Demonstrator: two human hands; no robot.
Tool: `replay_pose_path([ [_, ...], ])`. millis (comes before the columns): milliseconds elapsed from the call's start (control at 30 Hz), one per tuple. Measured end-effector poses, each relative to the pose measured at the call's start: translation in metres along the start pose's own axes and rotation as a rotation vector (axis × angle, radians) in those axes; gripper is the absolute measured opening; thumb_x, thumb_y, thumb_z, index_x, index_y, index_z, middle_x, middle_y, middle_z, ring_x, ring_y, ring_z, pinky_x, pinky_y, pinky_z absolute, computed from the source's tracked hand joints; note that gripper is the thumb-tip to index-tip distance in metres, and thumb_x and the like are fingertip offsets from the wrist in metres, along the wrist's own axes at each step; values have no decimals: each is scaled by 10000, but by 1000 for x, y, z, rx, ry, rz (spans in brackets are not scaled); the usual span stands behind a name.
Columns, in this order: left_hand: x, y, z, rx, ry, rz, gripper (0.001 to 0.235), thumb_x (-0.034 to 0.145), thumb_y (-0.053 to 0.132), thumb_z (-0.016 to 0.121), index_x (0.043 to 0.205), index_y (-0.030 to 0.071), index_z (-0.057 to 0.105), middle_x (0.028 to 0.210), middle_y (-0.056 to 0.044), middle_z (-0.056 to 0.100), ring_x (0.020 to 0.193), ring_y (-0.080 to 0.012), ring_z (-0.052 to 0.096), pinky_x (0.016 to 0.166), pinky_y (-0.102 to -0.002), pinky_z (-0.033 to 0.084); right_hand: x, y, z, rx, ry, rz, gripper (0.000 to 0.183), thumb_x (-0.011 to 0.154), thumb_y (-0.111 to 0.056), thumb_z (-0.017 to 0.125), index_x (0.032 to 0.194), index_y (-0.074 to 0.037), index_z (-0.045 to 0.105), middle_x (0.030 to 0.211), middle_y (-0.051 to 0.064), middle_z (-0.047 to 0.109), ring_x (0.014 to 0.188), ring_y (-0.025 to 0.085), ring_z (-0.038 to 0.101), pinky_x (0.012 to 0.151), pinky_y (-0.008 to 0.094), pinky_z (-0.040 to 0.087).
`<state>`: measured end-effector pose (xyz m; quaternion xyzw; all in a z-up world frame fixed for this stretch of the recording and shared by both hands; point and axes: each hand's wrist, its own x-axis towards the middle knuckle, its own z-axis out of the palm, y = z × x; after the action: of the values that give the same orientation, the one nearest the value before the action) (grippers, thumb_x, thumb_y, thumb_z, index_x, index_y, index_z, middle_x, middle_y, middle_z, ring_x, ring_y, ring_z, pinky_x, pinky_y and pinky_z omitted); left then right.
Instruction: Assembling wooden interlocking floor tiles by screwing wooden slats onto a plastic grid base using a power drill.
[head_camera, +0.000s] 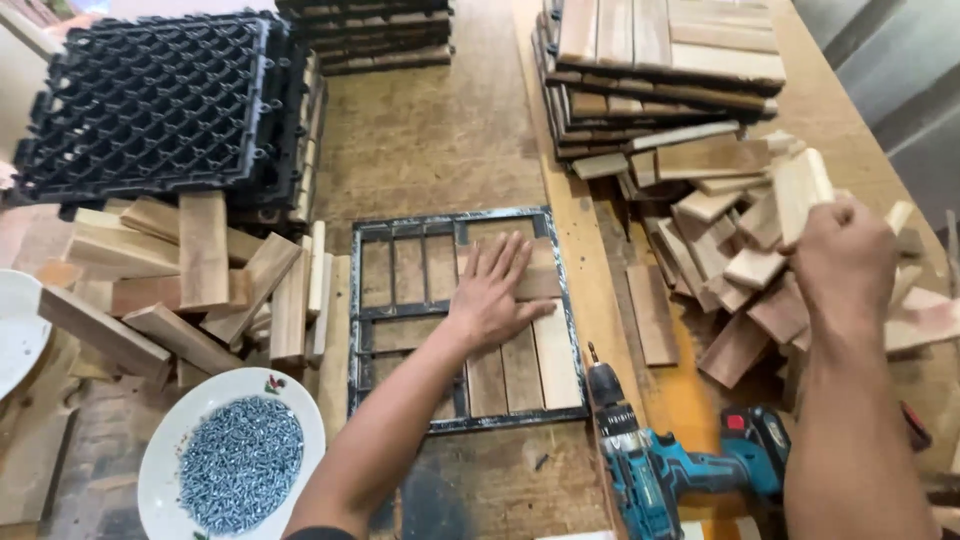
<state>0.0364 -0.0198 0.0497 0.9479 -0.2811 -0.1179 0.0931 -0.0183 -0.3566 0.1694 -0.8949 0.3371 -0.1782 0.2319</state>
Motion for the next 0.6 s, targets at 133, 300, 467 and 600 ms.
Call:
replay_pose_path([
  [133,-38,16,-5,-24,-66,-84,1120,854,834,104,1597,28,-126,1691,-154,-208,1558,-276,-220,1241,-457,-157,-58,-68,8,479,-319,301,367,1163,-294,320,1303,-23,523,1179,120,595,943,208,625,715,315,541],
  [300,-41,-25,60,-357,557,203,558,888,443,716,1305,74,681,1411,-138,646,1361,-305,566,1182,-483,387,-57,-82,147,913,-778,9,435,1053,-251,468,1373,7,612,779,237,644,611,252,648,526,315,592],
  [467,-10,-77,48,-541,960,-46,385,921,254,727,1272,97,702,1329,-121,682,1283,-302,626,1107,-424,486,-20,-82,220,428,-551,-803,345,995,-235,663,1330,-297,712,993,109,701,905,248,698,797,386,602],
  [600,9,-86,36,-349,779,-245,781,912,413,697,1539,22,443,1598,-222,419,1482,-394,399,1147,-638,369,-15,-52,278,170,-294,-1205,299,925,-168,658,1133,-328,802,1272,65,681,1204,295,633,1090,401,467],
])
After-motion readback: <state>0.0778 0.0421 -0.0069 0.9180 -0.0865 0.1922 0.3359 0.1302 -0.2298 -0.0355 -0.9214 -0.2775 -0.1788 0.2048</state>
